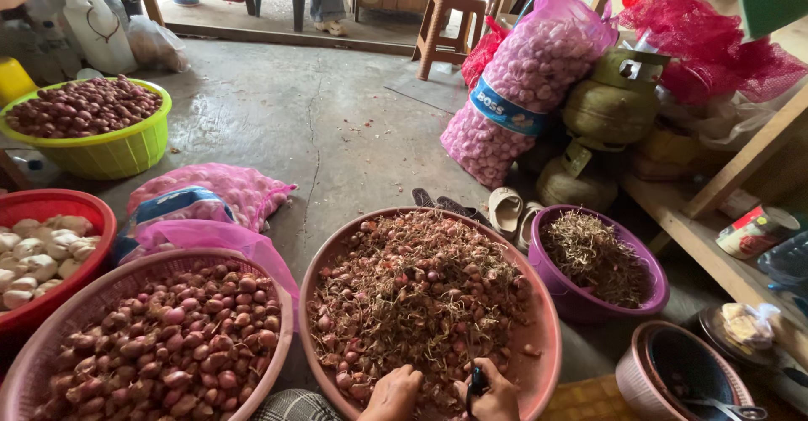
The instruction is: The person sits on the floor trimming dried roots and stems off shallots with scissors, one bulb at a time, placing trimmed shallots into a basket beside them and discarding trimmings into a separate basket. They occasionally sort through the untrimmed pile in the large basin to pick the next shallot.
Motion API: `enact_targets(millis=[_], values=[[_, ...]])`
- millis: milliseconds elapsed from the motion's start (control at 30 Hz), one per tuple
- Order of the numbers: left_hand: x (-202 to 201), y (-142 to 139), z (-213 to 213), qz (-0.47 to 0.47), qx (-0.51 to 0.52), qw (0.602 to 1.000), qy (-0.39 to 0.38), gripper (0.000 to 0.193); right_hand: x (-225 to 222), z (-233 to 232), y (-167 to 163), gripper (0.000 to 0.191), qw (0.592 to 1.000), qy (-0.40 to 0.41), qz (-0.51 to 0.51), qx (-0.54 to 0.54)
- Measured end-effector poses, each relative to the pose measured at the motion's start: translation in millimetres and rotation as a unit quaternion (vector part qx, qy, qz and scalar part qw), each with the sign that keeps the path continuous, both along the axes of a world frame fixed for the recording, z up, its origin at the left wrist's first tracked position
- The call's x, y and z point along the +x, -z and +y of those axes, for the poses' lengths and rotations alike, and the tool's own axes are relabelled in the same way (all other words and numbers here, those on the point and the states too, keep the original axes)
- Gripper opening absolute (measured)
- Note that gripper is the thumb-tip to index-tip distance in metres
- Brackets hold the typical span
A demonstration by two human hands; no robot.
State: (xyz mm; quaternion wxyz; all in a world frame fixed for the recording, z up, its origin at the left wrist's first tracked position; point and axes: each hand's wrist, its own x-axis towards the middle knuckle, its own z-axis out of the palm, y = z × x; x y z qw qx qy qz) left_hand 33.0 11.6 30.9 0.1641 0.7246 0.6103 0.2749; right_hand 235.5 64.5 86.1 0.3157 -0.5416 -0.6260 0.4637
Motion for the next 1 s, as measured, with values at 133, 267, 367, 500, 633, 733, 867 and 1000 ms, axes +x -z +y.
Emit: enact_targets(millis=[133,267,367,500,633,733,867,1000], values=[[1.4,-10.7,-3.1,-0.106,-0.005,0.994,-0.036,0.016,2.3,3.9,6.1,0.047,0.994,-0.053,-0.074,0.056],[11.5,-8.5,3.8,-0.451,-0.124,0.884,-0.026,0.014,-10.5,-3.4,16.9,0.044,0.982,-0.095,0.157,-0.051],[13.3,0.1,8.9,-0.574,-0.150,0.805,-0.034,0.021,-19.3,-9.0,17.7,0.040,0.968,-0.127,0.212,-0.051],[2.3,4.8,19.0,-0.545,-0.188,0.817,0.009,0.018,-21.2,-4.7,10.3,0.031,0.992,-0.121,0.024,0.030],[-7.6,1.8,27.1,-0.476,-0.329,0.816,-0.004,0.026,-19.3,-1.6,11.9,0.022,0.991,-0.094,0.095,-0.016],[-11.4,4.3,19.0,-0.478,-0.237,0.843,0.076,0.027,-19.5,-4.8,22.0,0.025,0.994,-0.083,0.074,-0.010],[-3.3,1.0,3.9,-0.569,-0.251,0.783,0.015,0.023,-13.5,-3.5,28.1,0.042,0.957,-0.118,0.253,-0.084],[-5.6,-2.7,2.2,-0.640,-0.209,0.735,-0.077,0.018,-4.7,1.4,18.3,0.057,0.994,-0.081,-0.055,-0.040]])
